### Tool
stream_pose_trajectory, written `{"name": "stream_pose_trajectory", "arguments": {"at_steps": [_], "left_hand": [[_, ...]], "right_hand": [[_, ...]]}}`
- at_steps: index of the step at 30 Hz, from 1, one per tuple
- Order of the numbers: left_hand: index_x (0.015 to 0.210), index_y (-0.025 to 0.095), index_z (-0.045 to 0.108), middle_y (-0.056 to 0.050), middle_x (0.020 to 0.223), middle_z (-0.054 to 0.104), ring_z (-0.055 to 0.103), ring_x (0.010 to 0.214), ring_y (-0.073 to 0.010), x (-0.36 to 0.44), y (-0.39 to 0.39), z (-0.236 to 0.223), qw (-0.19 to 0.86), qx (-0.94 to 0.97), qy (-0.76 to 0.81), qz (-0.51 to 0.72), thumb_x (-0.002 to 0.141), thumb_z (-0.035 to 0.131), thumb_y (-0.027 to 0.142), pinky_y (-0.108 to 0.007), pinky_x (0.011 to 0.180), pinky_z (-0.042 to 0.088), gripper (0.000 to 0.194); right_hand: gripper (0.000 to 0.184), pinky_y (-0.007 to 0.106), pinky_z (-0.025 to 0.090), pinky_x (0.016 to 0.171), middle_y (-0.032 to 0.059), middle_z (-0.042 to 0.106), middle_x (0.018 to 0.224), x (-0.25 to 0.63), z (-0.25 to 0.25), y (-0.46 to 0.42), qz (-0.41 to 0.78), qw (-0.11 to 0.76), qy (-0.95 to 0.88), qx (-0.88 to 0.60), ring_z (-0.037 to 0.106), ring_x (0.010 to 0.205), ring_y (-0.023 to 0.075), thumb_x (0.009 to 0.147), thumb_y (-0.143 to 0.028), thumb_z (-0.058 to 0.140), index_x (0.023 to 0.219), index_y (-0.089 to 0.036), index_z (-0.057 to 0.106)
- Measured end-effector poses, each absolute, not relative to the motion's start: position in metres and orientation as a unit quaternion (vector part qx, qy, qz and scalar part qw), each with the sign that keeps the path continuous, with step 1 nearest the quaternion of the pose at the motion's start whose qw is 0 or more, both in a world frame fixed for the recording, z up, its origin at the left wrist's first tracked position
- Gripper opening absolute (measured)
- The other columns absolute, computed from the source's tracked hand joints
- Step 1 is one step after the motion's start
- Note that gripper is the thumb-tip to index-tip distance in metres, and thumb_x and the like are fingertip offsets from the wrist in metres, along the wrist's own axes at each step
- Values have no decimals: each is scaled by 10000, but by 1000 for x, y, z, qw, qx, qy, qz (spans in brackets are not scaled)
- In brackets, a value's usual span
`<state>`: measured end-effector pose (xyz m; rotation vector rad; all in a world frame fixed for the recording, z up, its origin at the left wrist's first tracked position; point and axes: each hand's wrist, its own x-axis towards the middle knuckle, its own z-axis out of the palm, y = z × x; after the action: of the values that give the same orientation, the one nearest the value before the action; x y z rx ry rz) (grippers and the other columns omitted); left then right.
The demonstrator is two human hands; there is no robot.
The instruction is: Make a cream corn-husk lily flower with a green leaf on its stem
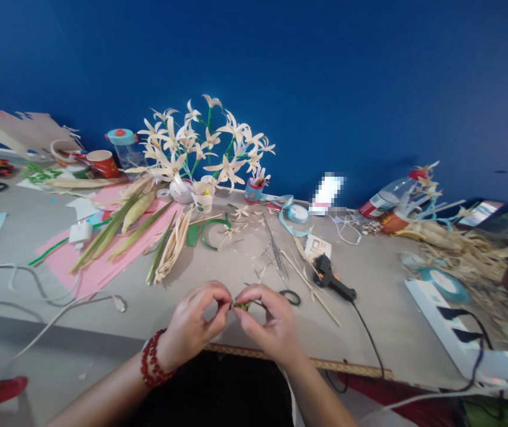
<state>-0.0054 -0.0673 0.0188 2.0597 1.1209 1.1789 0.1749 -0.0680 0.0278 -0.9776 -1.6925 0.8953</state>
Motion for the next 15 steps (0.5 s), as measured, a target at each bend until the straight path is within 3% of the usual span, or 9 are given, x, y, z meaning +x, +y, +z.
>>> {"name": "stream_pose_trajectory", "arguments": {"at_steps": [6,11,15], "left_hand": [[862,211,540,5,772,611,602,718,-131,-8,-68,19,330,731,409,435,888,520,107,-235,697,475,109],[857,205,549,-1,759,592,582,677,-141,-10,-69,14,401,689,424,429,920,494,156,-255,670,466,98],[1005,198,574,-48,917,623,610,847,-177,-13,-67,20,417,705,397,414,943,509,218,-288,791,470,92]], "right_hand": [[34,246,487,583,7,626,700,178,25,-67,455,487,-626,-405,596,629,137,788,-198,665,795,-197,631],[161,230,492,543,9,628,709,180,22,-67,518,462,-594,-406,588,600,124,791,-315,721,799,-191,619],[170,238,508,571,20,664,729,179,19,-66,515,462,-601,-400,626,640,138,809,-345,718,820,-192,647]]}}
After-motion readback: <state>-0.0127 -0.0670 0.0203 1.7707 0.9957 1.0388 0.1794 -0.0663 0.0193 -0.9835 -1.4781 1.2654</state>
